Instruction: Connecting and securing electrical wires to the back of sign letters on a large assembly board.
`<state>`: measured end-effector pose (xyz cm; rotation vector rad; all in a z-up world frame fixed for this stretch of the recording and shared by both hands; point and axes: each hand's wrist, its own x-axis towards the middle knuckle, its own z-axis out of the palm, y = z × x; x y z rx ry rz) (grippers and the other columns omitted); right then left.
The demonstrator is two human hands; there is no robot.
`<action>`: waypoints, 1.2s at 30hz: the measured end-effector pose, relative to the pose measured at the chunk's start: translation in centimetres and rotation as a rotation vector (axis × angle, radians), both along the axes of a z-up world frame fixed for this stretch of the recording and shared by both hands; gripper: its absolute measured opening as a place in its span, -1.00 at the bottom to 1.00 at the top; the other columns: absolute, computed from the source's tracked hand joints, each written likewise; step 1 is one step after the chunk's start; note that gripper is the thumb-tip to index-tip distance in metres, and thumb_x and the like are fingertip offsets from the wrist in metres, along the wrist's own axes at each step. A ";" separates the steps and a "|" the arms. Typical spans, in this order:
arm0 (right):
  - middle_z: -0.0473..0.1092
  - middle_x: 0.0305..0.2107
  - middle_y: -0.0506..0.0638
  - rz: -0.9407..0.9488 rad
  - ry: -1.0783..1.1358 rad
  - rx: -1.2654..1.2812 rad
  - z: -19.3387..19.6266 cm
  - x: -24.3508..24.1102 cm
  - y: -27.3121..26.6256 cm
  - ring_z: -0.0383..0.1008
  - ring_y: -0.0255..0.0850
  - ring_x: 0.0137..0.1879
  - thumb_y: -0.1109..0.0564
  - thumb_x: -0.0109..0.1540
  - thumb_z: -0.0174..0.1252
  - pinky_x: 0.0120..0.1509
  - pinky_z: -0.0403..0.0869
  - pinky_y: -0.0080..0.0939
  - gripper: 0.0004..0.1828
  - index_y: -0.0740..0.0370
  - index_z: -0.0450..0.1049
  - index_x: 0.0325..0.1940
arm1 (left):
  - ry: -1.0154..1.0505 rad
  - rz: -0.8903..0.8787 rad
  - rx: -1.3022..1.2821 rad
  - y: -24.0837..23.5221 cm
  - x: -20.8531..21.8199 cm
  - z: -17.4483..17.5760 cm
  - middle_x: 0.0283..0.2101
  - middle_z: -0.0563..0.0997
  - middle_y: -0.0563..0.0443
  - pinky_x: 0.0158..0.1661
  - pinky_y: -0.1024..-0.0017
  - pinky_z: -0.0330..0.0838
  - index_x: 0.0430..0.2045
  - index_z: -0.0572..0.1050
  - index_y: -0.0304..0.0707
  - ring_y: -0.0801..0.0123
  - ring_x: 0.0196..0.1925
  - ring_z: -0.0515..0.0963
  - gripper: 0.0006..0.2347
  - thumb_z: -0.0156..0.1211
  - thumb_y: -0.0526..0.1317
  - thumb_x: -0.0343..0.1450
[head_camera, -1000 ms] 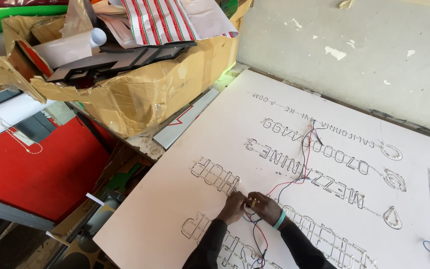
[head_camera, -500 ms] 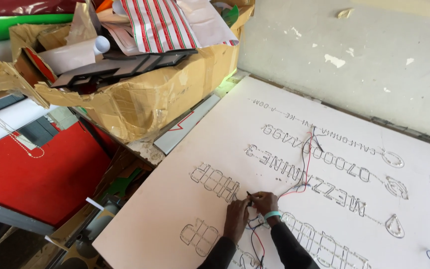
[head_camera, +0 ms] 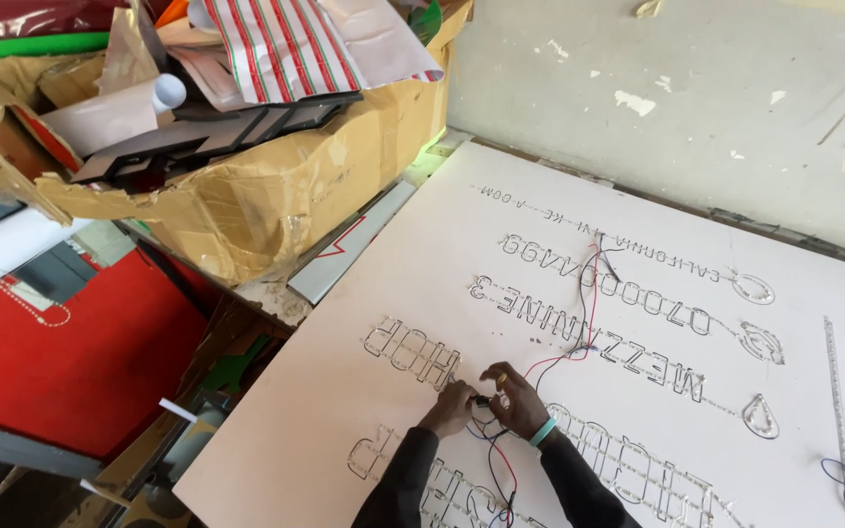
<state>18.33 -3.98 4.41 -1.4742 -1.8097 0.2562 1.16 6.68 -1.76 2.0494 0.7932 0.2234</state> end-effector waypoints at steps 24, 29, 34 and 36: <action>0.80 -0.33 -0.02 -0.574 0.473 -0.305 -2.7 -1.9 2.5 0.73 -0.34 -0.28 0.02 0.22 0.54 -0.13 0.71 -0.32 -0.76 0.22 0.88 -0.16 | -0.317 0.379 0.426 -5.2 -0.2 0.7 -0.33 0.52 -0.22 -0.35 0.02 0.33 -0.20 0.43 -0.26 -0.01 -0.33 0.50 -0.91 0.16 -0.43 0.51; 0.74 -0.45 0.00 -0.626 0.490 -0.398 -0.4 -2.6 2.5 0.64 -0.30 -0.40 0.05 0.23 0.55 -0.22 0.66 -0.28 -0.79 0.22 0.87 -0.17 | -0.324 0.270 0.493 -5.3 -0.6 1.5 -0.17 0.65 -0.17 -0.14 0.12 0.49 0.11 0.59 -0.29 0.06 -0.14 0.59 -0.81 0.20 -0.39 0.61; 0.64 -0.58 0.01 -0.728 0.511 -0.438 -1.2 -2.0 2.8 0.65 -0.27 -0.47 0.01 0.25 0.50 -0.24 0.62 -0.22 -0.82 0.14 0.79 -0.20 | -0.273 0.175 0.547 -3.9 -0.6 -0.3 -0.12 0.59 -0.15 -0.10 0.15 0.46 0.00 0.62 -0.33 0.06 -0.11 0.54 -0.86 0.23 -0.43 0.58; 0.25 -0.75 -0.19 -0.561 0.368 -0.206 -3.5 -1.4 2.8 0.18 -0.40 -0.57 -0.10 0.26 0.54 -0.40 0.29 -0.28 -0.76 0.08 0.78 -0.25 | -0.254 0.086 0.294 -2.8 -1.2 0.6 -0.06 0.66 -0.21 0.06 0.09 0.58 -0.04 0.66 -0.38 -0.02 0.03 0.64 -0.86 0.22 -0.45 0.58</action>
